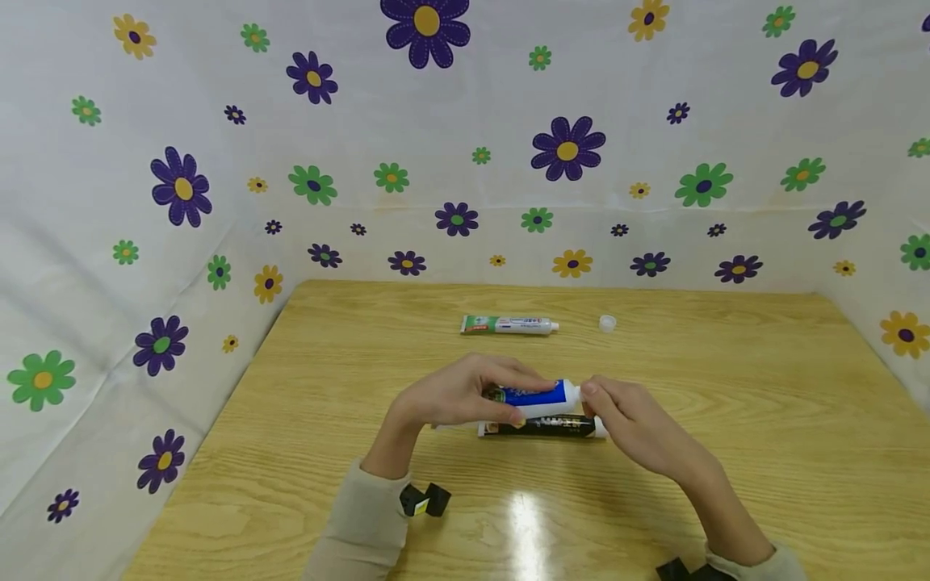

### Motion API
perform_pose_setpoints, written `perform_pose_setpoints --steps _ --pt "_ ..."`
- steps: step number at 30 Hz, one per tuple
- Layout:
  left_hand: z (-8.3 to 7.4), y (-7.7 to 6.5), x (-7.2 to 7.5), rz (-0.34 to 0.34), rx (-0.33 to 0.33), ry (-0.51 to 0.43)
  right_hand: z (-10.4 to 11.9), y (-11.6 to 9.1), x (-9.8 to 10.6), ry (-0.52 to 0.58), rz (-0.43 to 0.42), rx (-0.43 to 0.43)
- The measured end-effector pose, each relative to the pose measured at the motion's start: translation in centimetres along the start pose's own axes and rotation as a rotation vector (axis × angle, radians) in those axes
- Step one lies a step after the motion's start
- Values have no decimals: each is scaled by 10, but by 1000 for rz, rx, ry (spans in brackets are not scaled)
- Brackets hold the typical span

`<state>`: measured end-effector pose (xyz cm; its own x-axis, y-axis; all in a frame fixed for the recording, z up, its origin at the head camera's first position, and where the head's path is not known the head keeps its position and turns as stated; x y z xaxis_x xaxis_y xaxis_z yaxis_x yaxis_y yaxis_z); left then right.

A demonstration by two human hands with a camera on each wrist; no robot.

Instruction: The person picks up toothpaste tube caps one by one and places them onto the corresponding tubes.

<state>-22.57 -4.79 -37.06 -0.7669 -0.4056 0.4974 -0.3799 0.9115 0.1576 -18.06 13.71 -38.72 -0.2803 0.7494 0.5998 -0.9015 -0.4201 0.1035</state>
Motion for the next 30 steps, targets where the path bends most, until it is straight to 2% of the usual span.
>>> perform_pose_setpoints --steps 6,10,17,22,30 --pt "1 -1 0 -10 -9 1 2 2 -1 48 -39 14" --pt "1 -1 2 -36 -7 4 2 2 -1 84 -115 43" --pt "-2 -4 10 -132 69 61 -1 0 3 244 -230 46" --pt "-3 -11 18 -198 75 128 -4 -2 10 322 -279 51" --pt "3 -23 33 -341 135 125 -11 -2 25 399 -392 123"
Point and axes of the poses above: each hand's wrist, its own y-axis towards the middle knuckle, its own x-axis out of the back of the hand, z = x × y, the point moved 6 cm from there along y, towards the middle knuckle, and after that the axes turned 2 degrees about z, right-handed, at the moved point
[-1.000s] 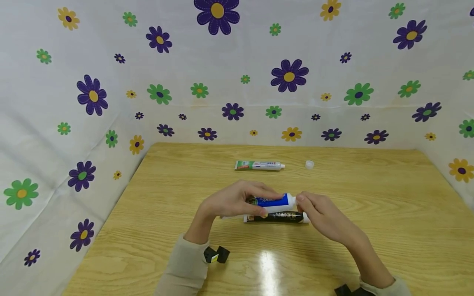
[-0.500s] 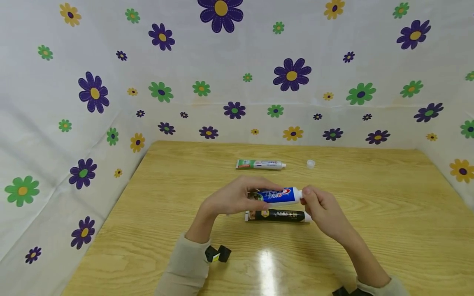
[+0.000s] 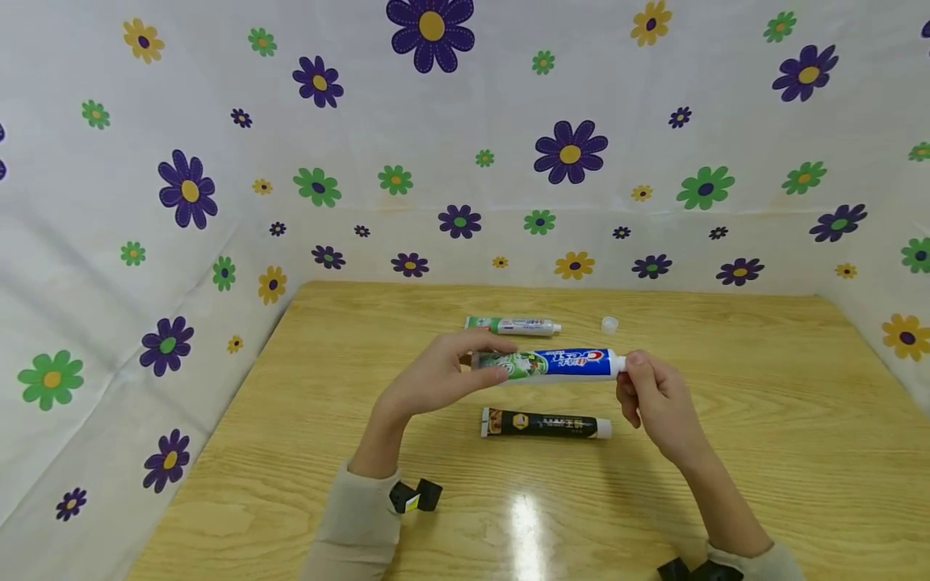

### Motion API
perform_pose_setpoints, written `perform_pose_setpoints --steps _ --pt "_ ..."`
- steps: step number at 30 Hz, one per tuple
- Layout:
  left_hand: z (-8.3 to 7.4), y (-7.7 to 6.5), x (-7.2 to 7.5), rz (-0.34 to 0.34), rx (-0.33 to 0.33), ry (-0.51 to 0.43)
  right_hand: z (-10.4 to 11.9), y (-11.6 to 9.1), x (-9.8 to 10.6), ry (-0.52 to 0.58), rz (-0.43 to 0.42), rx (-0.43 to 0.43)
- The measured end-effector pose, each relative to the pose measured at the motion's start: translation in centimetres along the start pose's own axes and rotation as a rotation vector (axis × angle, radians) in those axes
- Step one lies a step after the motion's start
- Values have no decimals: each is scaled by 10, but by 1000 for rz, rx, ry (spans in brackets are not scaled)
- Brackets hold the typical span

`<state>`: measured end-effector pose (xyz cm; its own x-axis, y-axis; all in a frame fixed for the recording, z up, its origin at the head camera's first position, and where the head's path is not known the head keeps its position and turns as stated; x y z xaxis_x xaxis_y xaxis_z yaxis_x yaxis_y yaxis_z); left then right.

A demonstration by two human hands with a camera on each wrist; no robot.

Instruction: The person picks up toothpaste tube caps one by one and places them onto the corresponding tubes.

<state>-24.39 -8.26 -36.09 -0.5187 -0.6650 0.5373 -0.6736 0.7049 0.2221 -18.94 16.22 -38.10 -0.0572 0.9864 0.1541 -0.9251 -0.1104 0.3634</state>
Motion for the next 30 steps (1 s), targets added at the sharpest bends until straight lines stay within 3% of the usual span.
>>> perform_pose_setpoints --steps 6,12,20,26,30 --pt "7 -2 0 -12 53 -82 -3 2 4 -11 -8 29" --pt "16 1 -3 -60 59 -161 -15 5 9 -64 31 -46" --pt "34 16 1 -71 134 -92 -29 20 14 -196 177 -159" --pt "61 26 -6 -17 209 -79 -49 29 15 -255 315 -319" --pt "77 32 -13 18 251 15 -68 32 15 -285 381 -358"
Point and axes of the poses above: each hand's wrist, its own y-axis towards the middle knuckle, its own x-axis out of the back of the hand, z = x × y, the point moved 6 cm from there along y, towards the middle knuckle, and after that the axes turned 2 degrees about z, right-handed, at the moved point
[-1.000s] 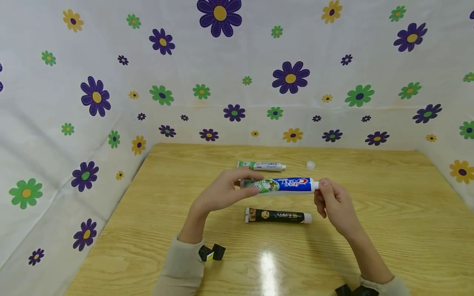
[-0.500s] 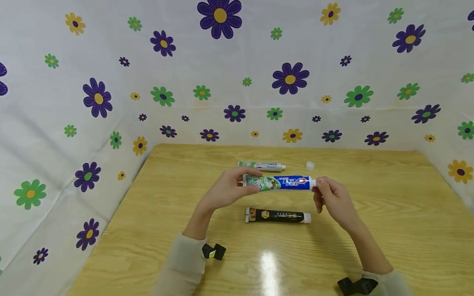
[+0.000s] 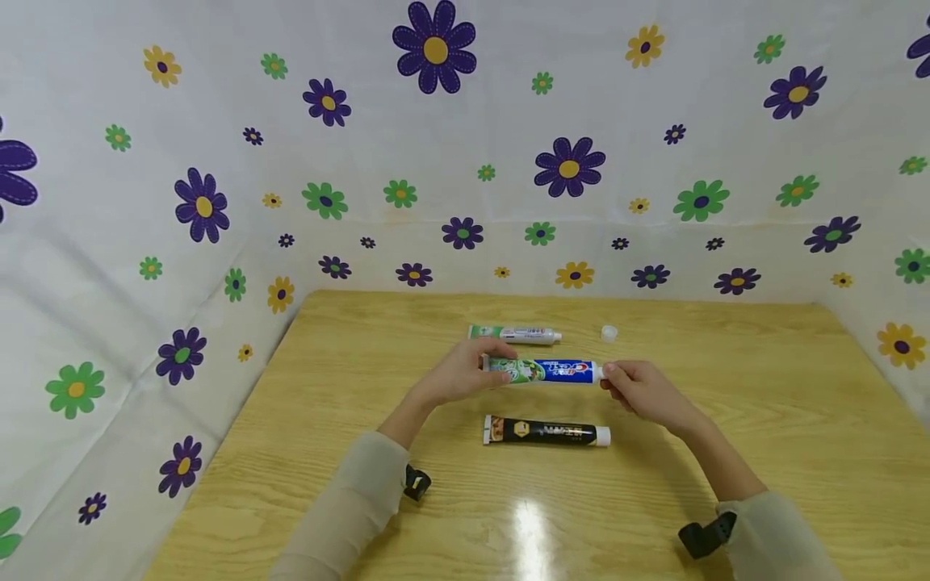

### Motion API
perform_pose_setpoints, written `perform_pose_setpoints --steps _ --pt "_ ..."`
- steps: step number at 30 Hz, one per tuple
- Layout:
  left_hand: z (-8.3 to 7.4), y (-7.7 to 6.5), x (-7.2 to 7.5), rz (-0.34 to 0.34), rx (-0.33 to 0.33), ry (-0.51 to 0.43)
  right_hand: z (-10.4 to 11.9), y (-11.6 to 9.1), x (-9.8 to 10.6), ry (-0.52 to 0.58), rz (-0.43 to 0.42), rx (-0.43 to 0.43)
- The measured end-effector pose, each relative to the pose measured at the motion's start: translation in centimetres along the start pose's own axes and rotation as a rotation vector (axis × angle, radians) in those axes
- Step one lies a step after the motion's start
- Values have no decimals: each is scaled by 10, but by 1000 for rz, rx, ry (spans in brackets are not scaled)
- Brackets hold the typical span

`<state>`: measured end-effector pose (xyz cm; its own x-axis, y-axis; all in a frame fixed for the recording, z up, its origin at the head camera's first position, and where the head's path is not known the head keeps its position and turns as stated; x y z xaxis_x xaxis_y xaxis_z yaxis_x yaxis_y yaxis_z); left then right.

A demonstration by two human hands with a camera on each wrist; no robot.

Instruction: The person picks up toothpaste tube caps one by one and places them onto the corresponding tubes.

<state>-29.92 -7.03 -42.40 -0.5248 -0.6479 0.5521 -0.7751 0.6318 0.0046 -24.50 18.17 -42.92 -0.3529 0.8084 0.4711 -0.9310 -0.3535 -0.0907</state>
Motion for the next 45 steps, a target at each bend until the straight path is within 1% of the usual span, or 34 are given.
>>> perform_pose_setpoints --steps 3,5,8,10,13,18,20,24,26,31,33,37,39,41,45 --pt "6 6 -6 7 12 44 -10 6 0 -40 5 7" --pt "8 9 -9 7 25 49 -16 9 0 -62 11 0" --pt "11 13 -14 10 45 61 -24 12 -2 -56 43 -56" --pt "12 15 -17 13 63 84 -29 13 -3 -53 64 -92" --pt "13 18 -22 16 80 126 -32 13 -5 -62 72 -126" --pt "17 22 -30 42 123 214 -36 15 -9 -159 63 -134" --pt "18 22 -32 56 141 265 -38 16 -11 -189 65 -132" --pt "15 22 -32 62 152 374 -41 19 -10 -194 62 -154" --pt "14 22 -31 64 157 409 -42 20 -9 -191 64 -173" --pt "14 22 -30 72 162 432 -39 21 -9 -195 107 -174" --pt "14 22 -30 69 158 449 -36 21 -9 -204 124 -159" --pt "11 23 -30 70 142 512 -31 22 -7 -237 147 -140" --pt "11 23 -31 79 147 526 -30 22 -7 -254 156 -126" --pt "12 24 -32 89 155 518 -30 22 -6 -267 158 -124" --pt "16 24 -32 120 166 460 -33 22 -3 -297 137 -122"
Point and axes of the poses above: each hand's wrist, its own y-axis towards the middle knuckle, its own x-axis out of the back of the hand, z = x × y, the point moved 6 cm from there along y, towards the middle knuckle, and after that the axes turned 2 degrees about z, right-handed, at the moved point
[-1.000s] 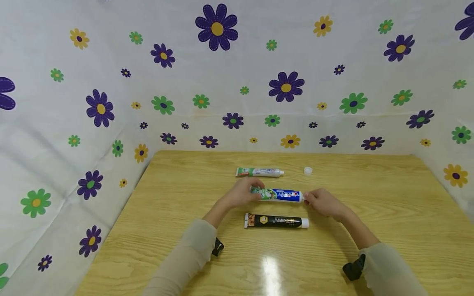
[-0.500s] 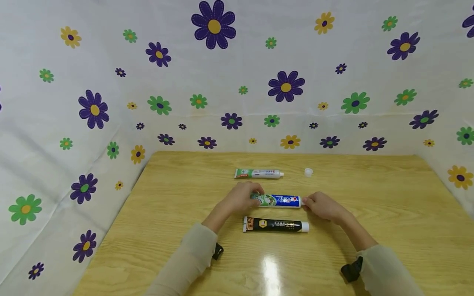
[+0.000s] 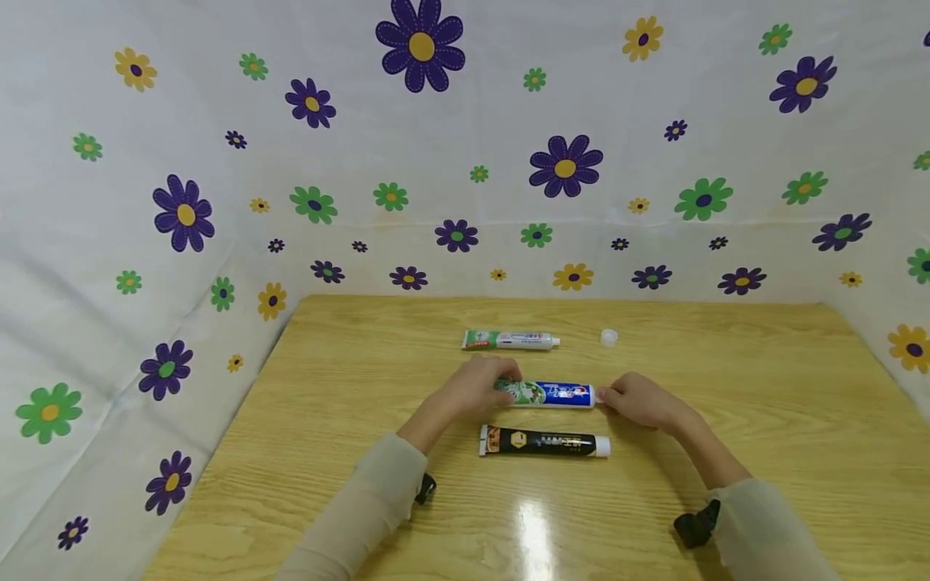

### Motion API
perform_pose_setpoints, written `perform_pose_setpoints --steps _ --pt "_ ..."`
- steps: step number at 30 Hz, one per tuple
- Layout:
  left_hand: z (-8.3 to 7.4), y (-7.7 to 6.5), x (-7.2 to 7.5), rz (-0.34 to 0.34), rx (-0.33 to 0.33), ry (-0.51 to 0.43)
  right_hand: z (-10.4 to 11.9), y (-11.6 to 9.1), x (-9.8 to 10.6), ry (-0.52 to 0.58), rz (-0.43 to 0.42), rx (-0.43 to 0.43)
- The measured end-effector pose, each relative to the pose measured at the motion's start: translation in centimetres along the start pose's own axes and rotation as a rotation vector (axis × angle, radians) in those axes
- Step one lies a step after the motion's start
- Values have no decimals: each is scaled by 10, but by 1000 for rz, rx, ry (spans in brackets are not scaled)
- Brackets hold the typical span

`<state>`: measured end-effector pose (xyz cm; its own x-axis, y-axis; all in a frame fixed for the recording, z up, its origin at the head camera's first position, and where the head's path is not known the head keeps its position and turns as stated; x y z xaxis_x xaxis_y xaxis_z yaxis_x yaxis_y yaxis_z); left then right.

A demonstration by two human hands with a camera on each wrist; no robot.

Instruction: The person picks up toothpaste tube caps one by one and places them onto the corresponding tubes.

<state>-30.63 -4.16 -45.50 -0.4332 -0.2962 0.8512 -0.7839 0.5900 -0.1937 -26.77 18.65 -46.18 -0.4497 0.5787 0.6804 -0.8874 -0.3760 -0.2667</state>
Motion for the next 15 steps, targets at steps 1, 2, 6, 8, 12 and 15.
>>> perform_pose_setpoints --steps 1,2,6,8,12,15 --pt "-1 0 1 9 -13 -7 -1 -1 1 0 -7 -6" --pt "-1 1 2 17 -28 -13 -1 -1 2 1 -16 -14" --pt "-3 1 5 51 -74 -9 -2 -3 5 15 -40 -28" --pt "-2 2 6 62 -81 -11 -3 -4 7 23 -54 -33" --pt "2 7 14 25 -107 -47 -3 -5 14 67 -101 -19" --pt "4 14 26 -34 -125 -88 -5 -4 22 108 -162 -9"
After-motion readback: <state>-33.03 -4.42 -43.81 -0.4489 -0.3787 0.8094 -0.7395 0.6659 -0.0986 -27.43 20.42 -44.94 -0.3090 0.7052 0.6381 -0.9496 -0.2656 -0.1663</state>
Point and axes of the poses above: each hand's wrist, its own y-axis towards the middle knuckle, its own x-axis out of the back of the hand, z = x × y, the point moved 6 cm from there along y, towards the middle knuckle, and after that the axes turned 2 degrees about z, right-handed, at the moved point
